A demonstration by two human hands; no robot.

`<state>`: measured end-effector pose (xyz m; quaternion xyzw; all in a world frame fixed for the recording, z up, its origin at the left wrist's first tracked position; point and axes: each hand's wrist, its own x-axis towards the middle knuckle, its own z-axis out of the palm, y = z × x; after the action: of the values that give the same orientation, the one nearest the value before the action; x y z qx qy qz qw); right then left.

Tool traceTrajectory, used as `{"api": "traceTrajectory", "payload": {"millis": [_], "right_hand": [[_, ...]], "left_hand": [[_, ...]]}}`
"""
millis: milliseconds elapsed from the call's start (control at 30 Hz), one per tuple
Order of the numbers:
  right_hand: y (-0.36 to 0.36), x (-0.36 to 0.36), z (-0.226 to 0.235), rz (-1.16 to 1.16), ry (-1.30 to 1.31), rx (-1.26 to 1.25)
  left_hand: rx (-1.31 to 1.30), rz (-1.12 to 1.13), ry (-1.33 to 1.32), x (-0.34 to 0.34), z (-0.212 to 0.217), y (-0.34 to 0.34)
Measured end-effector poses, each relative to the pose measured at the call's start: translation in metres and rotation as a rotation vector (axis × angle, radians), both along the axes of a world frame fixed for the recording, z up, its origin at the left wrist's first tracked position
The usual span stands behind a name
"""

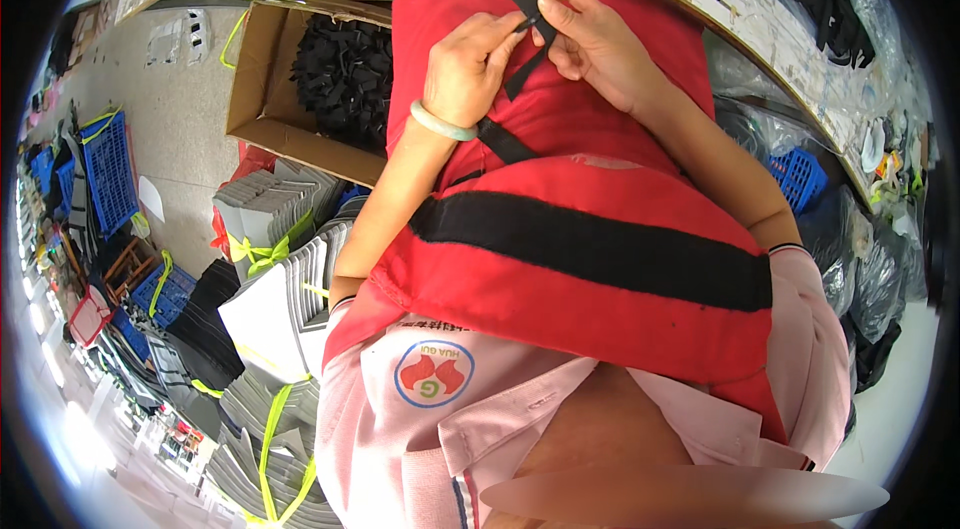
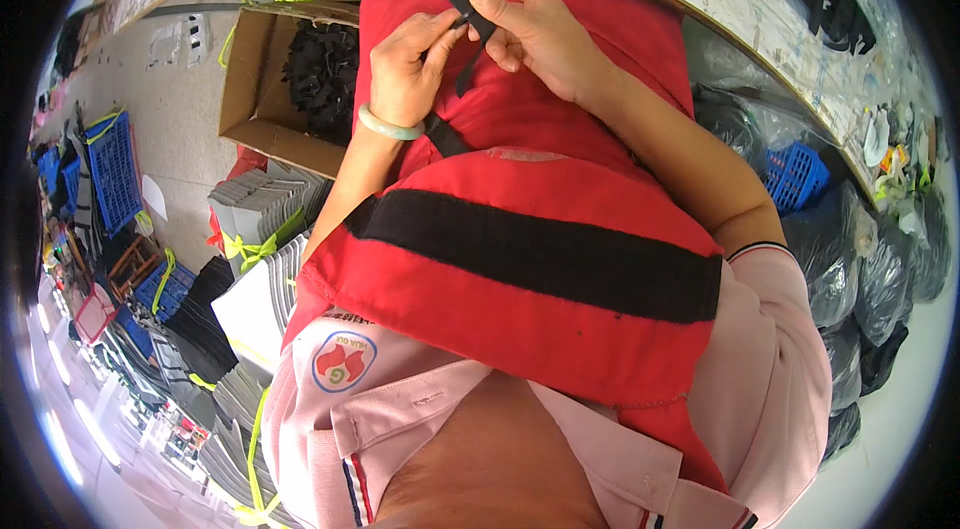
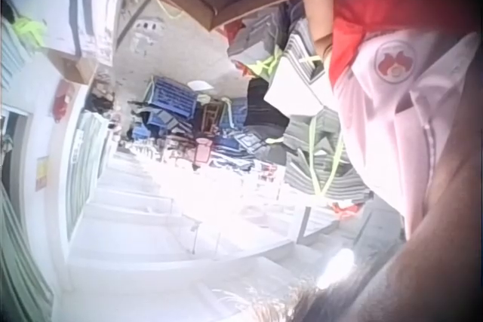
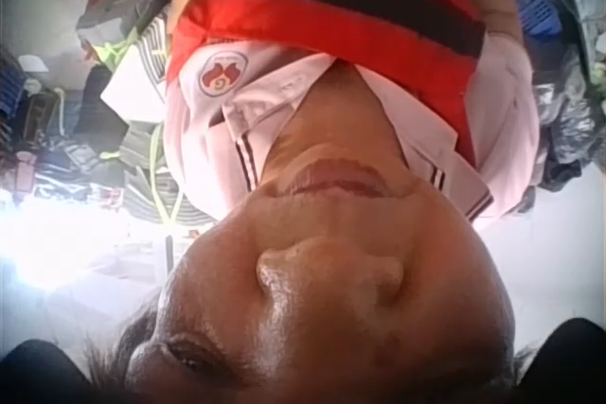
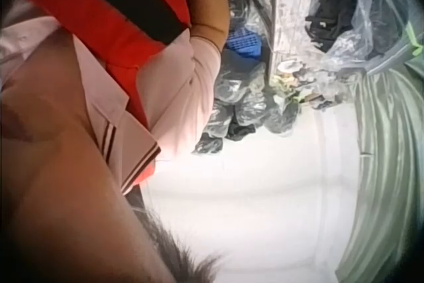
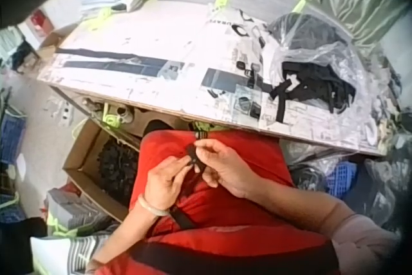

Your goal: The person is manually assembling plastic buckles onto black nylon straps at a workbench.

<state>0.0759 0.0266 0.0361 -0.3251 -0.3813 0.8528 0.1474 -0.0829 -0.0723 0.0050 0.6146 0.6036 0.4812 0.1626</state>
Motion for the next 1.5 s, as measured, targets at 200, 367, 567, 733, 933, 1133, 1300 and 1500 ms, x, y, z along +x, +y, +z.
{"api": "traceTrajectory", "payload": {"millis": [200, 367, 567, 733, 933, 1133, 1300, 1500], "right_hand": [[0.004, 0.002, -0.005, 0.055, -0.076, 0.263], [-0.005, -0.004, 0.002, -0.258, -0.007, 1.035], [0.01, 0.008, 0.026, 0.148, -0.193, 0.741], [0.007, 0.003, 0.023, 0.19, -0.265, 0.496], [0.006, 0.001, 0.013, 0.028, -0.07, 0.435], [0.026, 0.011, 0.014, 0.325, -0.12, 0.483], [0.027, 0.004, 0.007, 0.036, -0.01, 0.873], [0.021, 0.0, 0.006, 0.052, -0.021, 0.649]], "left_hand": [[-0.398, -0.023, -1.35, -0.008, 0.023, -0.002], [-0.366, 0.096, -1.32, 0.01, 0.011, 0.004], [-0.153, 0.183, -1.16, 0.014, 0.019, 0.008], [-0.093, 0.111, -0.966, 0.014, 0.016, 0.001], [-0.043, 0.034, -0.946, 0.012, 0.016, -0.001], [-0.092, -0.037, -0.826, 0.013, 0.023, -0.01], [-0.148, -0.104, -0.82, 0.006, 0.028, -0.015], [-0.13, -0.103, -0.822, 0.004, 0.032, -0.019]]}}
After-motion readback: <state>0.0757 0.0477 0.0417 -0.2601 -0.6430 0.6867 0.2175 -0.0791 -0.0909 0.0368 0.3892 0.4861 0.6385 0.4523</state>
